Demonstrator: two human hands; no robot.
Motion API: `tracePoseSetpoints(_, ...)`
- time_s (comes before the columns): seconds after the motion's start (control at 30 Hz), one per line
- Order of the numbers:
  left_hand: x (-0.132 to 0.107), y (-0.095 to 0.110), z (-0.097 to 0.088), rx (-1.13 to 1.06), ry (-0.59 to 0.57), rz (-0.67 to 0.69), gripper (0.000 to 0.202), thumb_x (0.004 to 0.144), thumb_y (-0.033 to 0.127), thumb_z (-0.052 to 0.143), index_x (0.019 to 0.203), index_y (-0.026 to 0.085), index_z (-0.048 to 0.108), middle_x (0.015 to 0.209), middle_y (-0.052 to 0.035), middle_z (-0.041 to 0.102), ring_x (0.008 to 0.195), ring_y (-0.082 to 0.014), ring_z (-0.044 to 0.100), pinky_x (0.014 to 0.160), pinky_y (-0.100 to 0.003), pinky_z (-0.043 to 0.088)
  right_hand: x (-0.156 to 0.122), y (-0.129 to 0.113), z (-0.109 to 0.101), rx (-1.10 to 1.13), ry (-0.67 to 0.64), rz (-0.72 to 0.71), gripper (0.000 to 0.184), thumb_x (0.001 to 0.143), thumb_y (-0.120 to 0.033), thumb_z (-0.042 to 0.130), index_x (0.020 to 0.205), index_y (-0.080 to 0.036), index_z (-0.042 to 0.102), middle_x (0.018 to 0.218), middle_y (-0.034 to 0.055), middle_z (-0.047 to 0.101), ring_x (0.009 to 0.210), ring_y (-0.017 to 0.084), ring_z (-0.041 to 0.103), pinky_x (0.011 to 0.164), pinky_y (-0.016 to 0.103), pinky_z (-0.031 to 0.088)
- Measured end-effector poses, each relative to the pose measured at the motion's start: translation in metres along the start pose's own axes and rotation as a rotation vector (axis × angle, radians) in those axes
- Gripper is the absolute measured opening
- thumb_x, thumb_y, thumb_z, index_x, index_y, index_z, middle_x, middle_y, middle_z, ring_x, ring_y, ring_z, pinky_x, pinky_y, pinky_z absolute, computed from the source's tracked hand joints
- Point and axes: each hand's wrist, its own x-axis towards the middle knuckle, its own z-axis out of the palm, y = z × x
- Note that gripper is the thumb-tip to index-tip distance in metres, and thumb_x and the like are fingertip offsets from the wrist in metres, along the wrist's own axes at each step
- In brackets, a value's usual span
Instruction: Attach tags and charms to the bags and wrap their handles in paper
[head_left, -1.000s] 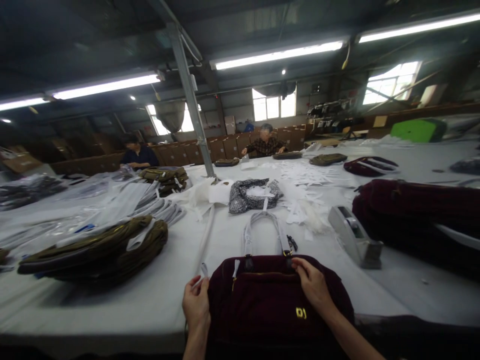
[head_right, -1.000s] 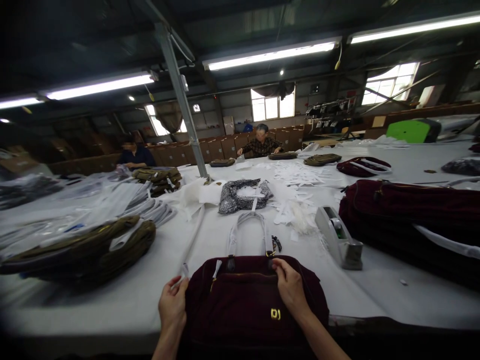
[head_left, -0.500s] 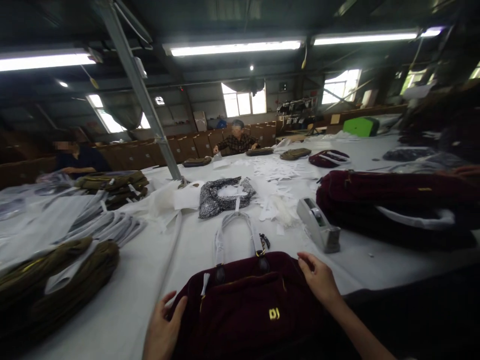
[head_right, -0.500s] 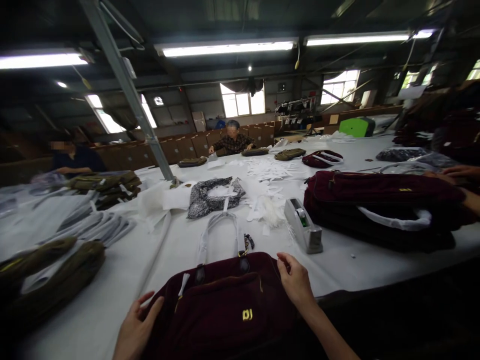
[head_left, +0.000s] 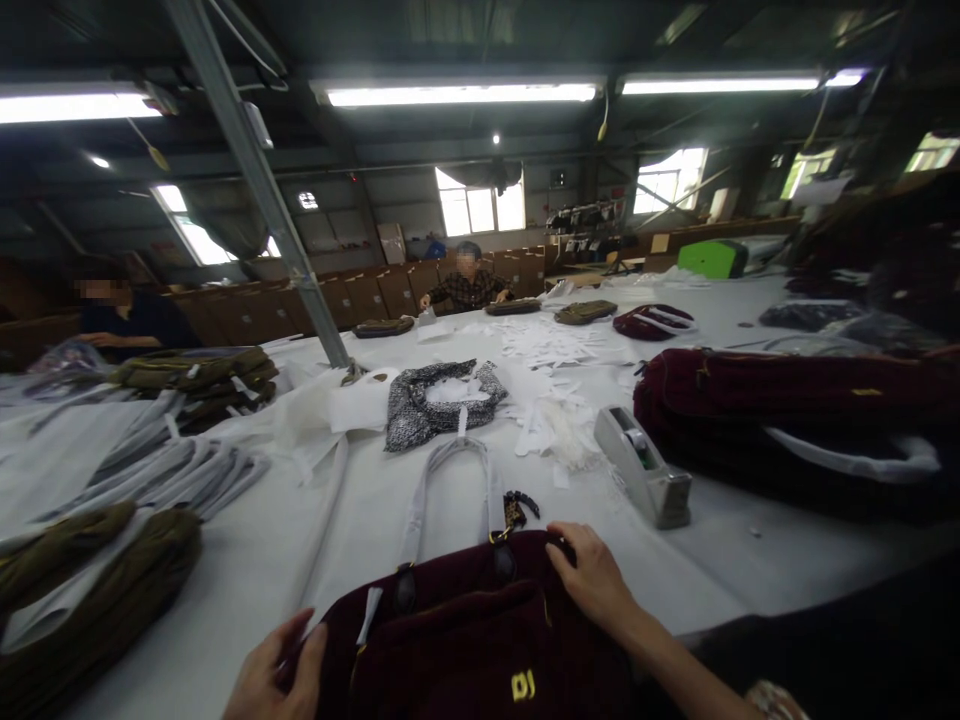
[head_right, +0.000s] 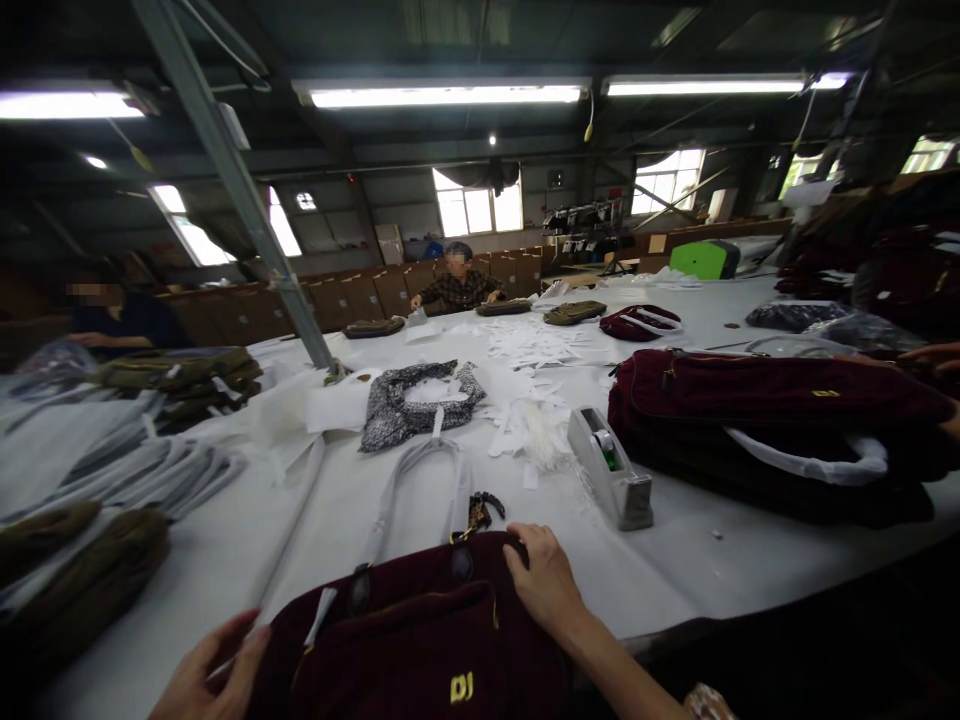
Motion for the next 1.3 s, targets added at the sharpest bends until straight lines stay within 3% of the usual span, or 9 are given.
tracePoseSetpoints(0.2, -0.031, 0.109, 0.092, -0.218, -0.456, 0.377, 0.035, 0.072, 0.049, 0.052, 0.085, 0.021, 0.068, 0.090, -0.0075, 0.070, 0.088, -0.0262, 0.061, 0.083, -0.035, 0.042, 0.073, -0.004, 0.019, -0.202, -0.301, -0.208, 0.043, 0.074, -0.017, 0.054, 0.116, -0.014, 0.052, 0.116, 0.0122, 0.056, 0.109, 0.024, 0.048, 0.092, 0.035, 0.037)
tracePoseSetpoints(0.3, -0.037, 0.130, 0.144, -0.140, -0.473, 0.409, 0.029, 0.069, 0.047, 0.057, 0.068, 0.019, 0.065, 0.068, -0.0084, 0.067, 0.072, -0.0254, 0.062, 0.071, -0.033, 0.042, 0.097, -0.008, 0.038, -0.244, -0.461, -0.317, 0.051, 0.064, -0.018, 0.063, 0.115, -0.017, 0.054, 0.113, 0.0110, 0.057, 0.103, 0.026, 0.051, 0.085, 0.034, 0.040)
tracePoseSetpoints(0.4, -0.035, 0.128, 0.170, -0.131, -0.448, 0.366, 0.021, 0.066, 0.040, 0.060, 0.063, 0.020, 0.060, 0.058, -0.0040, 0.062, 0.063, -0.0218, 0.059, 0.065, -0.030, 0.040, 0.103, -0.007, 0.050, -0.296, -0.517, -0.354, 0.052, 0.067, -0.022, 0.062, 0.117, -0.016, 0.052, 0.104, 0.0119, 0.058, 0.090, 0.025, 0.055, 0.075, 0.033, 0.042)
tracePoseSetpoints(0.53, -0.028, 0.117, 0.175, -0.193, -0.493, 0.330, 0.022, 0.071, 0.040, 0.055, 0.075, 0.019, 0.060, 0.064, -0.0023, 0.062, 0.063, -0.0186, 0.058, 0.061, -0.026, 0.039, 0.098, -0.003, 0.045, -0.353, -0.538, -0.377, 0.030, 0.076, -0.028, 0.056, 0.105, -0.019, 0.059, 0.091, 0.0079, 0.057, 0.077, 0.021, 0.057, 0.066, 0.028, 0.040)
tracePoseSetpoints(0.77, -0.018, 0.113, 0.172, -0.361, -0.592, 0.309, 0.031, 0.075, 0.043, 0.049, 0.081, 0.015, 0.061, 0.068, -0.0031, 0.065, 0.064, -0.0175, 0.059, 0.060, -0.025, 0.042, 0.098, -0.013, 0.002, -0.469, -0.476, -0.412, 0.027, 0.077, -0.003, 0.044, 0.091, -0.018, 0.061, 0.090, 0.0077, 0.061, 0.078, 0.018, 0.057, 0.066, 0.025, 0.037)
tracePoseSetpoints(0.9, -0.017, 0.113, 0.170, -0.418, -0.589, 0.312, 0.029, 0.076, 0.044, 0.048, 0.072, 0.017, 0.059, 0.059, 0.0008, 0.060, 0.057, -0.0152, 0.055, 0.055, -0.024, 0.040, 0.075, -0.037, -0.037, -0.486, -0.406, -0.388, 0.016, 0.082, -0.017, 0.048, 0.076, -0.017, 0.063, 0.072, 0.0085, 0.065, 0.070, 0.021, 0.059, 0.062, 0.027, 0.036)
tracePoseSetpoints(1.0, -0.017, 0.113, 0.170, -0.441, -0.596, 0.300, 0.028, 0.075, 0.044, 0.048, 0.070, 0.018, 0.057, 0.053, 0.0033, 0.055, 0.051, -0.0138, 0.052, 0.052, -0.023, 0.039, 0.037, -0.061, -0.047, -0.312, -0.379, -0.290, 0.027, 0.085, -0.031, 0.049, 0.064, -0.019, 0.060, 0.061, 0.0043, 0.065, 0.056, 0.017, 0.058, 0.050, 0.024, 0.032)
tracePoseSetpoints(1.17, -0.019, 0.118, 0.161, -0.465, -0.521, 0.269, 0.028, 0.078, 0.044, 0.045, 0.080, 0.018, 0.055, 0.063, 0.0007, 0.059, 0.058, -0.0154, 0.056, 0.056, -0.026, 0.043, -0.025, -0.073, -0.004, -0.250, -0.297, -0.201, 0.015, 0.079, -0.017, 0.049, 0.069, -0.017, 0.059, 0.063, 0.0025, 0.067, 0.053, 0.015, 0.060, 0.047, 0.021, 0.032)
tracePoseSetpoints(1.3, -0.037, 0.124, 0.145, -0.395, -0.519, 0.363, 0.036, 0.078, 0.047, 0.048, 0.099, 0.018, 0.054, 0.086, -0.0055, 0.061, 0.074, -0.0194, 0.058, 0.069, -0.033, 0.047, -0.051, -0.051, 0.050, -0.477, -0.033, -0.437, 0.020, 0.062, -0.020, 0.064, 0.081, -0.014, 0.062, 0.061, 0.0050, 0.065, 0.052, 0.021, 0.060, 0.040, 0.025, 0.030)
